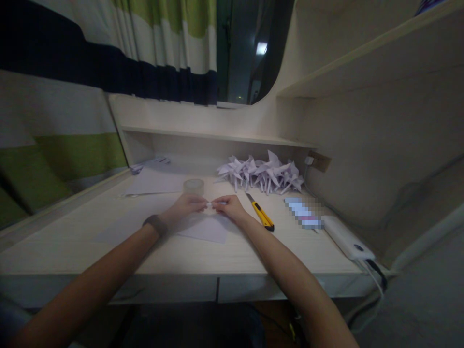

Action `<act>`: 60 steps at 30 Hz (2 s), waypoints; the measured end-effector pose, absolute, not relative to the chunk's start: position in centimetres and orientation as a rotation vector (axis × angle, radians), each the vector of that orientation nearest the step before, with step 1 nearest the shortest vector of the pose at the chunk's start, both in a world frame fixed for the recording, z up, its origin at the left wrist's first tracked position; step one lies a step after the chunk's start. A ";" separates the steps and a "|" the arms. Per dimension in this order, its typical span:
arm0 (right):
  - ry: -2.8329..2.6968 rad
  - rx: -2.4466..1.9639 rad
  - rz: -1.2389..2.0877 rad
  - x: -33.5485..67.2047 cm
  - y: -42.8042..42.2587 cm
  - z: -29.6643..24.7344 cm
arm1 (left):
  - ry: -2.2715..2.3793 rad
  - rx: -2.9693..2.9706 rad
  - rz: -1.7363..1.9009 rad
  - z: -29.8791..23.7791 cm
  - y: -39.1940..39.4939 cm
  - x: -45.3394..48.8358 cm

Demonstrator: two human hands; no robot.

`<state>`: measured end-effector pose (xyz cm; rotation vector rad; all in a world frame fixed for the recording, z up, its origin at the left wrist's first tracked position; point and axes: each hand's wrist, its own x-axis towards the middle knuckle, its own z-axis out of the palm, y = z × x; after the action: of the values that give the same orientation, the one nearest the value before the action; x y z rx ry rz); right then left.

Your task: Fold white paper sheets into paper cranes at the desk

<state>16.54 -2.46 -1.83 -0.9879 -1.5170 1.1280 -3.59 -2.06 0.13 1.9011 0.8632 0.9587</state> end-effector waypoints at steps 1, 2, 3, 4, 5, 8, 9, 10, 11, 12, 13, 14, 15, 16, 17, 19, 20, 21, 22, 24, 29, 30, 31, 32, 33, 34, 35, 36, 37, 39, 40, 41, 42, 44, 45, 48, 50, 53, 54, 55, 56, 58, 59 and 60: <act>-1.525 -1.006 1.100 16.5 -2.5 -1.8 | 0.863 1.903 0.965 0.0 -2.0 -3.6; -1.534 -1.021 1.075 16.5 -2.6 -1.7 | 0.868 1.899 0.972 -0.1 -2.0 -3.5; -1.543 -1.032 1.054 16.5 -2.7 -1.6 | 0.879 1.893 0.978 -0.2 -2.0 -3.5; -1.550 -1.034 1.039 16.5 -2.7 -1.5 | 0.897 1.887 0.987 -0.2 -1.9 -3.4; -1.556 -1.028 1.031 16.5 -2.8 -1.5 | 0.918 1.887 0.994 -0.3 -1.9 -3.3; -1.550 -0.987 1.064 16.4 -2.8 -1.5 | 0.947 1.949 1.000 -0.4 -1.8 -3.2; -1.541 -0.976 1.086 16.4 -2.8 -1.6 | 0.947 1.981 0.998 -0.4 -1.7 -3.3; -1.534 -0.970 1.103 16.4 -2.8 -1.6 | 0.950 2.016 0.996 -0.4 -1.7 -3.3; -1.529 -0.969 1.106 16.3 -2.7 -1.6 | 0.958 2.058 0.996 -0.4 -1.7 -3.3; -1.529 -0.972 1.096 16.3 -2.7 -1.7 | 0.970 2.112 1.006 -0.3 -1.7 -3.4; -1.535 -0.980 1.072 16.3 -2.6 -1.7 | 0.984 2.184 1.025 -0.4 -1.8 -3.4; -1.545 -0.993 1.038 16.3 -2.6 -1.7 | 0.998 2.277 1.054 -0.4 -1.9 -3.5; -1.560 -1.008 1.000 16.4 -2.5 -1.7 | 1.009 2.388 1.083 -0.4 -2.0 -3.5; -1.581 -1.025 0.965 16.4 -2.5 -1.7 | 1.020 2.512 1.097 -0.4 -2.2 -3.6; -1.603 -1.040 0.932 16.5 -2.5 -1.7 | 1.032 2.638 1.086 -0.5 -2.3 -3.6; -1.640 -1.062 0.876 16.6 -2.5 -1.6 | 1.060 2.861 0.981 -0.6 -2.6 -3.4; -1.648 -1.070 0.857 16.6 -2.5 -1.5 | 1.068 2.946 0.904 -0.6 -2.8 -3.3; -1.646 -1.076 0.847 16.7 -2.5 -1.4 | 1.070 3.009 0.832 -0.6 -2.9 -3.1; -1.636 -1.082 0.844 16.7 -2.6 -1.4 | 1.071 3.052 0.777 -0.6 -3.1 -2.9; -1.614 -1.088 0.848 16.6 -2.7 -1.3 | 1.085 3.106 0.708 -0.6 -3.4 -2.5; -1.623 -1.056 0.846 16.5 -2.8 -1.4 | 1.228 3.156 0.547 -0.3 -4.6 -1.9; -1.622 -1.052 0.844 16.5 -2.8 -1.4 | 1.256 3.129 0.533 -0.3 -4.7 -1.8; -1.620 -1.052 0.843 16.5 -2.8 -1.3 | 1.276 3.095 0.532 -0.2 -4.8 -1.7; -1.617 -1.054 0.839 16.5 -2.8 -1.3 | 1.287 3.063 0.540 -0.2 -4.8 -1.7; -1.619 -1.058 0.838 16.5 -2.8 -1.2 | 1.282 3.040 0.551 -0.2 -4.8 -1.7; -1.621 -1.062 0.838 16.4 -2.9 -1.0 | 1.260 3.029 0.565 -0.3 -4.7 -1.7; -1.623 -1.066 0.840 16.4 -3.0 -0.9 | 1.230 3.023 0.582 -0.3 -4.6 -1.7; -1.628 -1.068 0.841 16.4 -3.2 -0.7 | 1.200 3.018 0.601 -0.3 -4.5 -1.8; -1.634 -1.070 0.841 16.4 -3.3 -0.5 | 1.177 3.011 0.621 -0.4 -4.4 -1.8; -1.641 -1.075 0.831 16.4 -3.5 -0.2 | 1.152 2.992 0.662 -0.4 -4.3 -2.0; -1.639 -1.080 0.824 16.4 -3.6 -0.1 | 1.150 2.979 0.680 -0.4 -4.2 -2.1; -1.635 -1.084 0.819 16.4 -3.7 -0.1 | 1.153 2.966 0.692 -0.5 -4.2 -2.1; -1.634 -1.087 0.816 16.4 -3.7 -0.1 | 1.155 2.955 0.694 -0.5 -4.1 -2.2; -1.644 -1.079 0.812 16.3 -3.6 -0.2 | 1.163 2.926 0.677 -0.6 -4.1 -2.2; -1.658 -1.067 0.805 16.2 -3.6 -0.3 | 1.174 2.909 0.664 -0.7 -4.1 -2.2; -1.703 -1.027 0.744 16.0 -3.5 -0.6 | 1.223 2.873 0.632 -0.9 -4.3 -1.9; -1.732 -1.010 0.686 16.0 -3.4 -0.5 | 1.232 2.872 0.651 -0.8 -4.5 -1.8; -1.752 -0.994 0.636 16.8 -2.8 0.1 | 1.219 2.842 0.777 -0.1 -4.5 -2.0; -1.731 -0.991 0.629 17.3 -2.4 0.3 | 1.250 2.806 0.837 0.2 -4.3 -2.2; -1.693 -0.983 0.622 17.8 -1.9 0.4 | 1.308 2.751 0.906 0.5 -4.0 -2.6; -1.645 -0.993 0.613 18.5 -1.4 0.5 | 1.383 2.682 0.970 0.9 -3.6 -3.1; -1.623 -1.070 0.503 19.9 -0.7 0.4 | 1.560 2.499 1.142 1.6 -2.6 -4.2; -1.632 -1.126 0.417 20.4 -0.4 0.3 | 1.573 2.429 1.214 1.9 -2.0 -4.8; -1.651 -1.186 0.333 20.8 -0.3 0.2 | 1.582 2.354 1.298 2.2 -1.4 -5.3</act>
<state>20.76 -0.32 0.15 -1.1860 -1.6509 0.3331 -5.34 -1.38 2.17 2.3544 1.5822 1.2978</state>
